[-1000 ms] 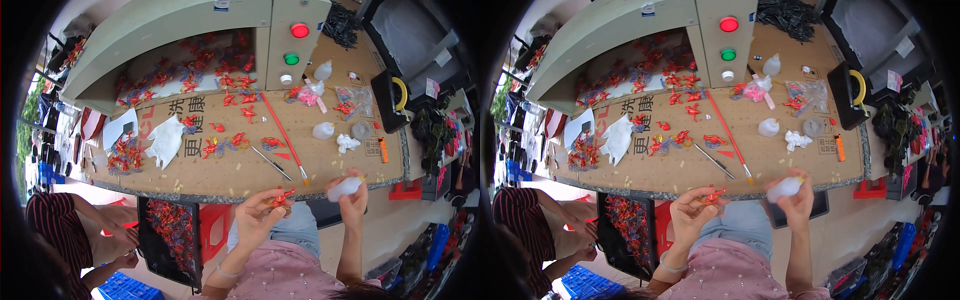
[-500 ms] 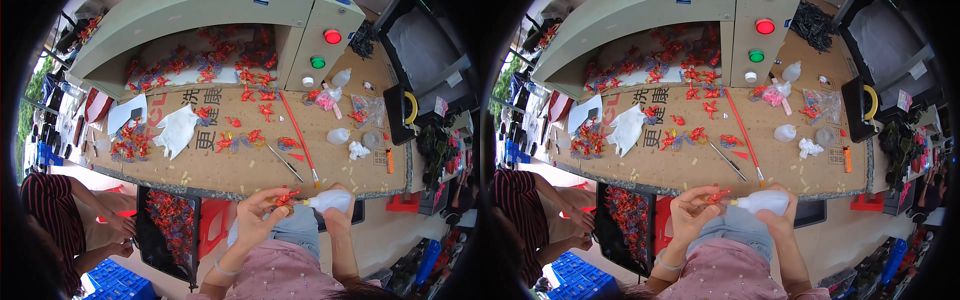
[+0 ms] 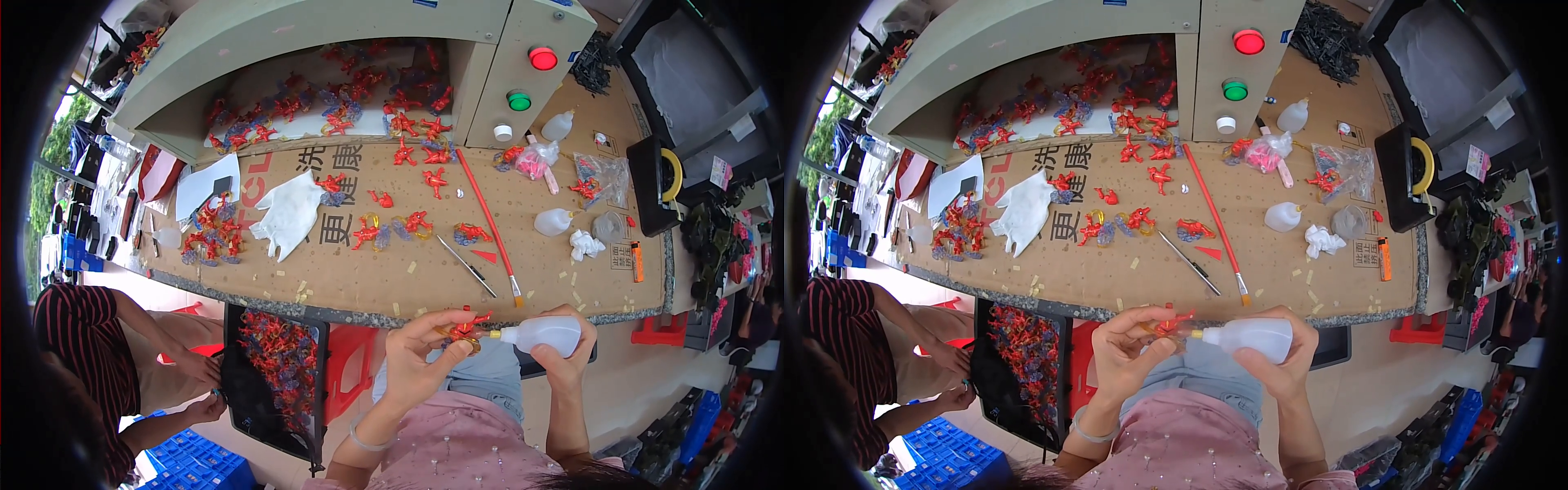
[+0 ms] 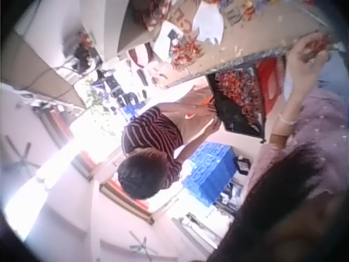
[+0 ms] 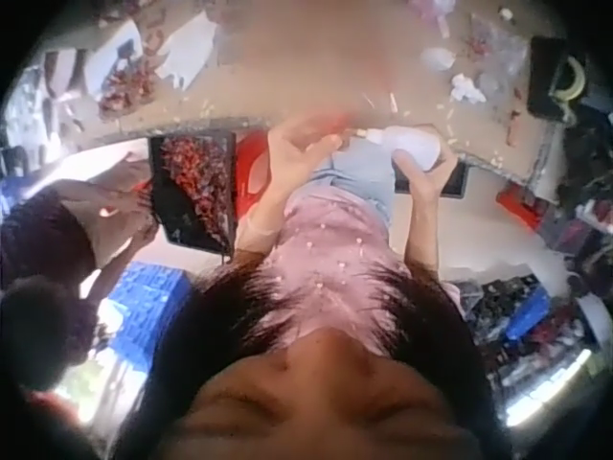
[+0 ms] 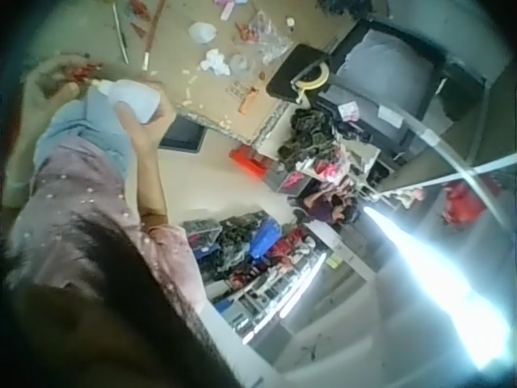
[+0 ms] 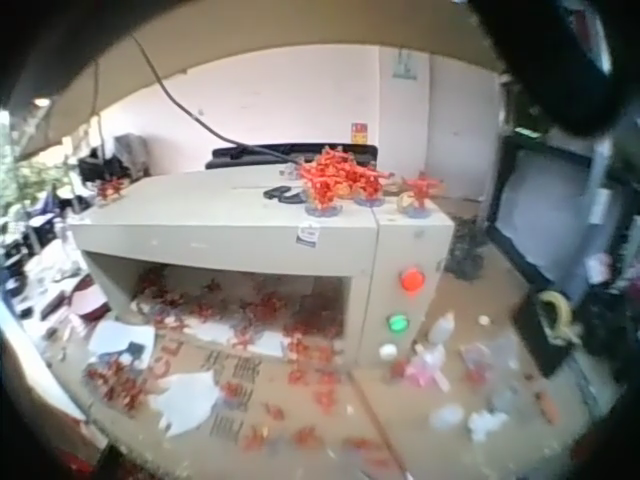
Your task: The person assembles figurines by taking parts from the table and machine, applying adhesive from a squeeze bottle onto the components, and pressing the pieces together by hand.
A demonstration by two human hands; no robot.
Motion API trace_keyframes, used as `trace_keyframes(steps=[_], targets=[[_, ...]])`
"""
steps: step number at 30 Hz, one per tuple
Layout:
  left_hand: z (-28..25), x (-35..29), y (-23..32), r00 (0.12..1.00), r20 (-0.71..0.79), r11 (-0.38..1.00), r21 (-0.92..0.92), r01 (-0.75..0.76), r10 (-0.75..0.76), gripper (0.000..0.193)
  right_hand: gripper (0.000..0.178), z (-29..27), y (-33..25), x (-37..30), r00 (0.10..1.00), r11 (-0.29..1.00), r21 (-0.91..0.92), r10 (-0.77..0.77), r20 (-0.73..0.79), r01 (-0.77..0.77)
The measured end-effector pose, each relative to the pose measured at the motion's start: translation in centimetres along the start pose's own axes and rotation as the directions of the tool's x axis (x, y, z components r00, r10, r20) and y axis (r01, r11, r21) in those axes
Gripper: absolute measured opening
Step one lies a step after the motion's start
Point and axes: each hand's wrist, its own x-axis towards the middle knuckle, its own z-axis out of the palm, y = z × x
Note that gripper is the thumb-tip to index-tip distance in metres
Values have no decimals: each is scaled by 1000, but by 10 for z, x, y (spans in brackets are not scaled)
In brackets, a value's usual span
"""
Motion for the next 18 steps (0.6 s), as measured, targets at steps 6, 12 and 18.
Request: trace_keyframes(steps=[6, 12, 18], targets=[[3, 0, 2, 1000, -2, 1000, 14, -10, 10, 32, 31, -1, 3, -1, 1000, 1000, -11, -11, 2, 11], [7, 2, 2, 998, -60, 995, 91, -30, 36, 31, 33, -2, -1, 0, 1000, 999, -50, -10, 22, 12], [7, 3, 2, 985, -12, 865, 480, -144, 170, 29, 38, -1, -23, 3, 894, 757, -478, -349, 281, 446]])
